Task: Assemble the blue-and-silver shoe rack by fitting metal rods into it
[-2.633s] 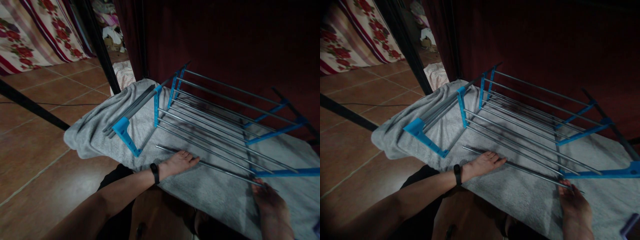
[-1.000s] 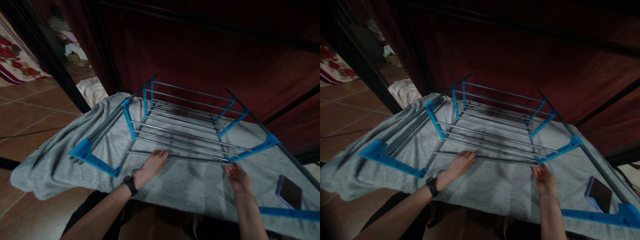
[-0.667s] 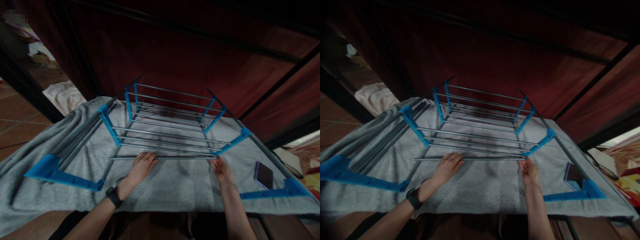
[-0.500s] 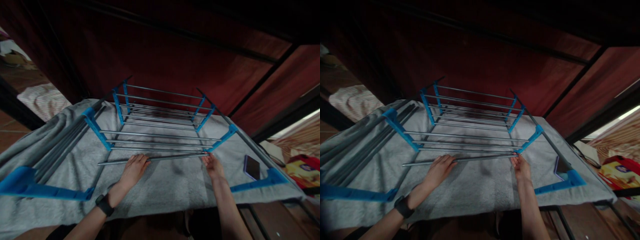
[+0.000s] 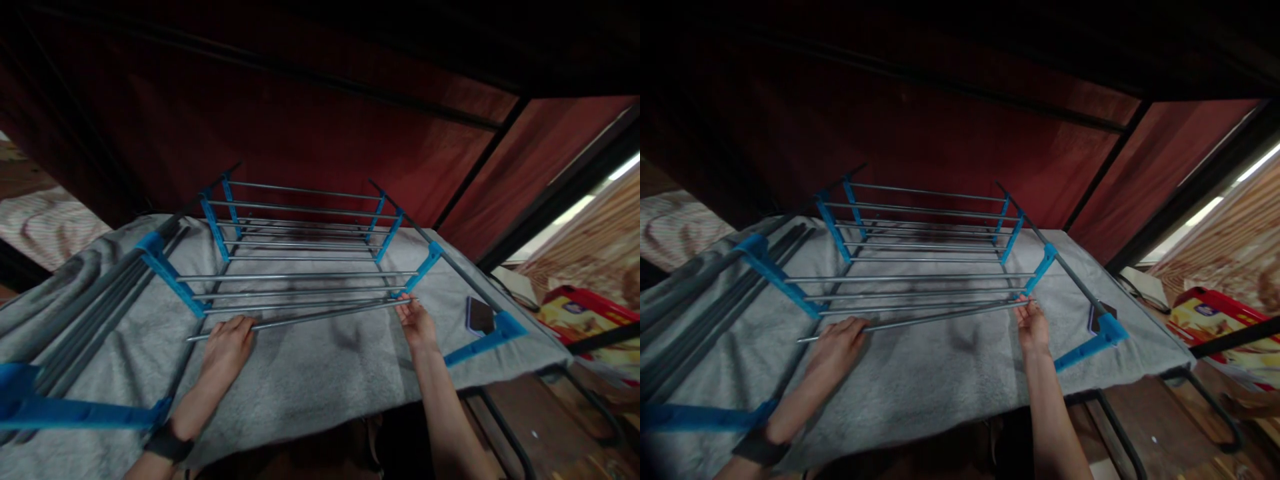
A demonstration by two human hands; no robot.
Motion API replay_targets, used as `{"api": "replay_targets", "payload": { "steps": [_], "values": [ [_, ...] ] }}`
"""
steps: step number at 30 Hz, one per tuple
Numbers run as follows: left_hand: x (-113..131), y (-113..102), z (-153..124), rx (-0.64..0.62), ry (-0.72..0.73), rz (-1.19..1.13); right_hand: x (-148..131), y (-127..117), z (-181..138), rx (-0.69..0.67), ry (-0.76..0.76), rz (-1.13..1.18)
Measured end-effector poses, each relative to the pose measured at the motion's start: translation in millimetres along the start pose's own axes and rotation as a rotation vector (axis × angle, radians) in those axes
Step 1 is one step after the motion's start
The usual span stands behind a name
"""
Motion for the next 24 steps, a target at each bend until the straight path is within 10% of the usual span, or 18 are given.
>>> {"api": "replay_targets", "payload": {
  "steps": [10,24],
  "values": [
    [-58,-33,-22,0.336,-0.424,-0.021,-6,-5,-4,-0.003,0.026,0.108],
    [-50,-16,-35,0.66,-0.908,-1.711,3,-21,-21,0.06,0.115,0.074]
  ]
}}
Point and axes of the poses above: each hand's wrist, its own z-axis towards the middle knuckle, its own y-axis out of the palm, x = y × z, the point moved 3 cm from there along z, towards the middle knuckle, and after that the axes turned 6 degrees about -z, right-handed, at the moved point
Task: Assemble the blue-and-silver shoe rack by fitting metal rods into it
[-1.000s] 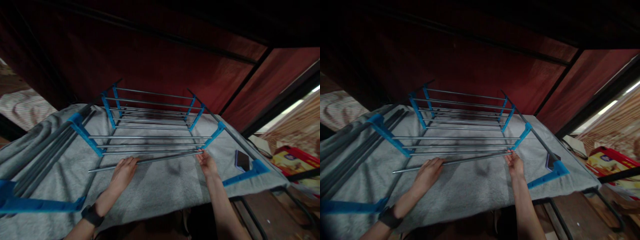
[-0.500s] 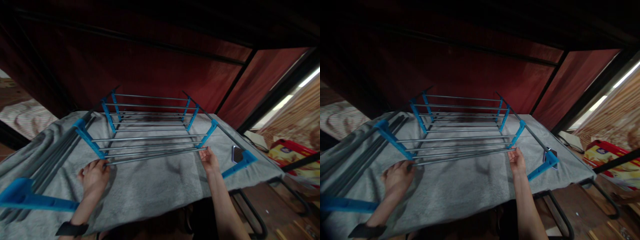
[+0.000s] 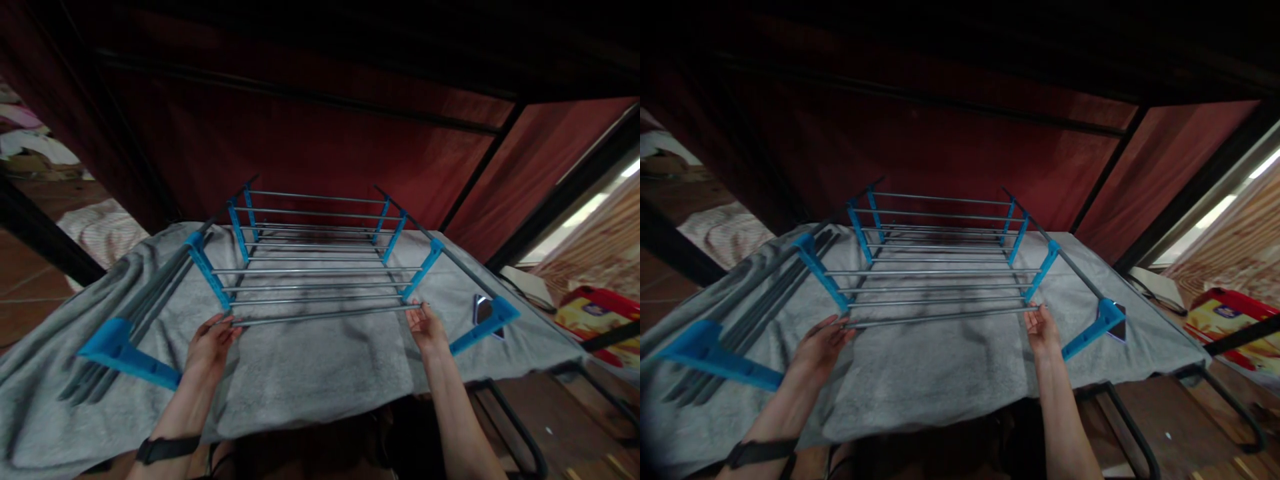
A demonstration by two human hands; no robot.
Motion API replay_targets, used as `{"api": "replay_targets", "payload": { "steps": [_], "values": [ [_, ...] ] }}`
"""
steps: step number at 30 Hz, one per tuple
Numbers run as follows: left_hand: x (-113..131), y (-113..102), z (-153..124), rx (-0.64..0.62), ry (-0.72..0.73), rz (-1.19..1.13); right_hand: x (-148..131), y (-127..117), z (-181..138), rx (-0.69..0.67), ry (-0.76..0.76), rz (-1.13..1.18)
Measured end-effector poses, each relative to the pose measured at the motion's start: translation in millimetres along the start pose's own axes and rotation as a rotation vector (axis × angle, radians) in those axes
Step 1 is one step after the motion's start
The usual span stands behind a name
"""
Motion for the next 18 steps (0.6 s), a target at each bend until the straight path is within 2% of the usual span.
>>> {"api": "replay_targets", "payload": {
  "steps": [2,6,13,18],
  "values": [
    [0,-2,-2,0.027,-0.048,-0.043,-1,-1,-4,0.006,0.004,0.002],
    [0,0,-5,0.07,-0.057,-0.104,-4,3,-10,0.006,0.003,0.012],
    [19,24,-13,0.107,0.131,-0.307,-8,12,-6,-0.033,-0.009,0.081],
    [31,41,-13,0.105,0.195,-0.408,-20,29,3,-0.034,-0.01,0.11]
  ]
}}
Point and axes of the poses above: each hand's wrist, its own z-axis towards the middle knuckle, its own y-axis out of the palm, x = y × z, the point moved 3 cm from there along z, towards the middle knuckle, and after that the axes turned 6 degrees about -z, right-handed, at the moved point
